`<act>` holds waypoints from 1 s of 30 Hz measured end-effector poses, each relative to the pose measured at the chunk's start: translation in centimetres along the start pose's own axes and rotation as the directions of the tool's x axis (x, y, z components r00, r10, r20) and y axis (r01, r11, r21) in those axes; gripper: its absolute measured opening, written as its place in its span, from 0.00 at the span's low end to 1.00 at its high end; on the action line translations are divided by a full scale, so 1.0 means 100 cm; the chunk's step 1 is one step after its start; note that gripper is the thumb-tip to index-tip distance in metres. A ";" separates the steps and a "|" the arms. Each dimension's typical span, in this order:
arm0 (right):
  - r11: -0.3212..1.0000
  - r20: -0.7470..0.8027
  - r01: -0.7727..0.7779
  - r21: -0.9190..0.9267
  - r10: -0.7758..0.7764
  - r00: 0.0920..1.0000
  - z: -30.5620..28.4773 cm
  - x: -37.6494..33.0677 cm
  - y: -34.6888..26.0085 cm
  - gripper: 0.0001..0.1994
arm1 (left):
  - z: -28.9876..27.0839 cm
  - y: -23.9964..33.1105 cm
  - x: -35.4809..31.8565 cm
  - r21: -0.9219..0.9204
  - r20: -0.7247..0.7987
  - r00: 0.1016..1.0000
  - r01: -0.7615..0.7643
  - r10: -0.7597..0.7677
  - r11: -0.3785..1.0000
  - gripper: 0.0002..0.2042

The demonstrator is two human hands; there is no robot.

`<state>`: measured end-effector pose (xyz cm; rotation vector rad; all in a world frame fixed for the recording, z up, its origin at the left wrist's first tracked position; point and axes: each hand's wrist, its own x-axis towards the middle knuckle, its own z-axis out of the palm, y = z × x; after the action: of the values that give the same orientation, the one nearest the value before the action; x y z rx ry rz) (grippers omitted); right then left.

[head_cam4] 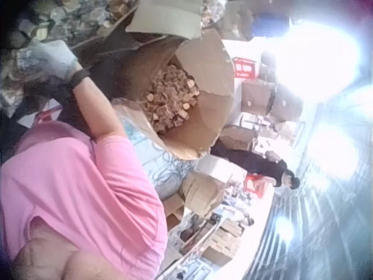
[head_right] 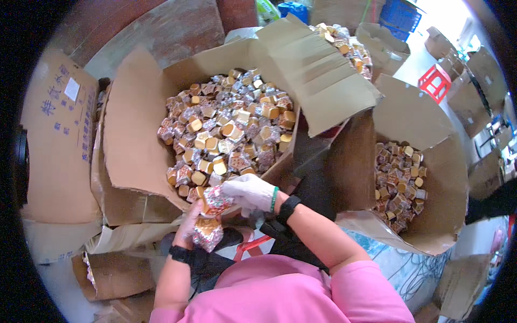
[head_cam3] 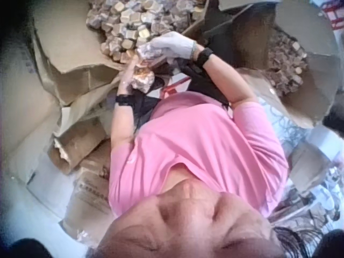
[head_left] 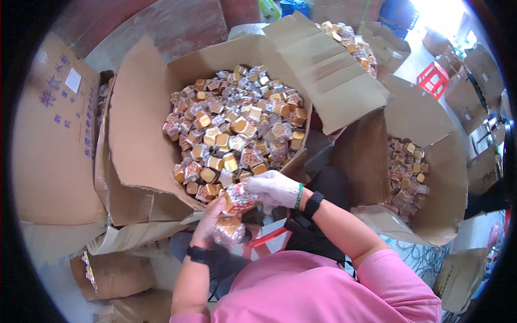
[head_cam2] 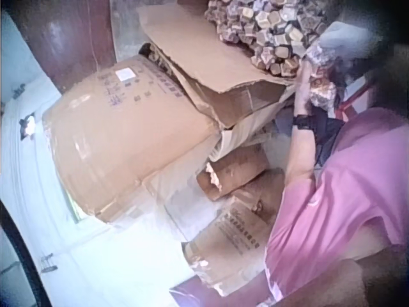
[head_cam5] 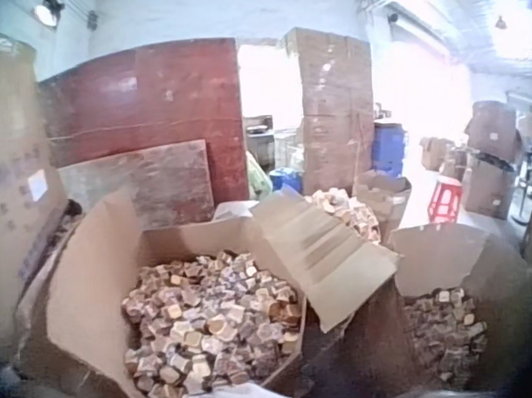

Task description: Sorting small foil-wrapped cube-shaped objects from a large cardboard box into other containers.

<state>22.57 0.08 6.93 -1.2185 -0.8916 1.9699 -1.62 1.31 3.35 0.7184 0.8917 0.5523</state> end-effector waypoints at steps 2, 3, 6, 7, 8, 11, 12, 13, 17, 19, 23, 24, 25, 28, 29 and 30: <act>0.993 0.003 0.049 0.110 -0.049 0.999 -0.002 0.002 0.008 0.16 | -0.009 -0.013 0.008 -0.046 0.017 0.999 0.038 -0.037 0.998 0.25; 0.990 -0.018 0.047 0.132 -0.045 0.999 0.000 0.002 0.010 0.17 | -0.009 -0.019 0.011 -0.111 -0.035 0.998 0.044 -0.048 0.993 0.24; 0.714 0.073 0.191 0.674 -0.322 0.944 -0.012 0.016 0.030 0.19 | -0.004 -0.024 0.021 -0.512 0.167 0.986 0.101 -0.017 0.853 0.26; 0.709 0.039 0.189 0.679 -0.292 0.956 -0.010 0.018 0.030 0.18 | -0.001 -0.029 0.022 -0.588 0.094 0.995 0.090 -0.043 0.804 0.26; 0.704 0.005 0.186 0.685 -0.260 0.966 -0.009 0.020 0.029 0.18 | 0.003 -0.031 0.026 -0.607 0.066 0.996 0.089 -0.062 0.790 0.27; 0.724 -0.041 0.266 0.636 -0.313 0.949 -0.017 0.026 0.041 0.16 | -0.007 -0.037 0.033 -0.610 0.078 0.996 0.073 -0.032 0.789 0.27; 0.711 -0.094 0.256 0.655 -0.259 0.961 -0.019 0.026 0.045 0.14 | -0.009 -0.036 0.034 -0.612 0.081 0.997 0.051 -0.001 0.789 0.26; 0.699 -0.145 0.243 0.672 -0.198 0.970 -0.020 0.024 0.047 0.12 | -0.010 -0.036 0.034 -0.618 0.083 0.996 0.030 0.027 0.786 0.26; 0.769 -0.025 0.157 0.620 -0.180 0.983 -0.021 0.022 0.057 0.03 | 0.006 -0.026 0.039 -0.691 -0.100 0.994 -0.096 0.037 0.716 0.24; 0.779 0.078 0.140 0.611 -0.235 0.969 -0.028 0.029 0.076 0.03 | 0.001 -0.029 0.042 -0.644 -0.062 0.996 -0.091 0.066 0.760 0.24; 0.775 -0.007 0.035 0.631 -0.040 0.999 -0.019 0.022 0.089 0.05 | 0.001 -0.030 0.034 -0.597 -0.088 0.995 -0.084 0.038 0.798 0.23; 0.777 -0.010 0.014 0.629 -0.009 1.000 -0.021 0.023 0.098 0.06 | -0.007 -0.034 0.036 -0.601 -0.057 0.998 -0.063 0.036 0.797 0.24; 0.776 -0.009 -0.015 0.630 0.026 1.000 -0.022 0.023 0.107 0.06 | -0.005 -0.033 0.038 -0.619 -0.112 0.993 -0.097 0.034 0.780 0.24; 0.740 -0.009 0.001 0.673 0.006 1.000 -0.036 0.020 0.123 0.05 | 0.000 -0.031 0.046 -0.550 -0.086 0.996 -0.054 0.008 0.833 0.22; 0.728 -0.036 0.008 0.685 0.024 0.999 -0.042 0.015 0.124 0.05 | 0.007 -0.029 0.051 -0.528 -0.114 0.993 -0.044 -0.019 0.848 0.21; 0.681 0.058 -0.011 0.732 -0.045 0.997 -0.047 0.023 0.138 0.06 | 0.015 -0.028 0.055 -0.504 -0.137 0.989 -0.030 -0.046 0.863 0.20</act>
<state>23.70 -4.79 -6.97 -0.6512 -0.0669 2.0450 2.86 2.84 -0.81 0.1956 0.8331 0.8012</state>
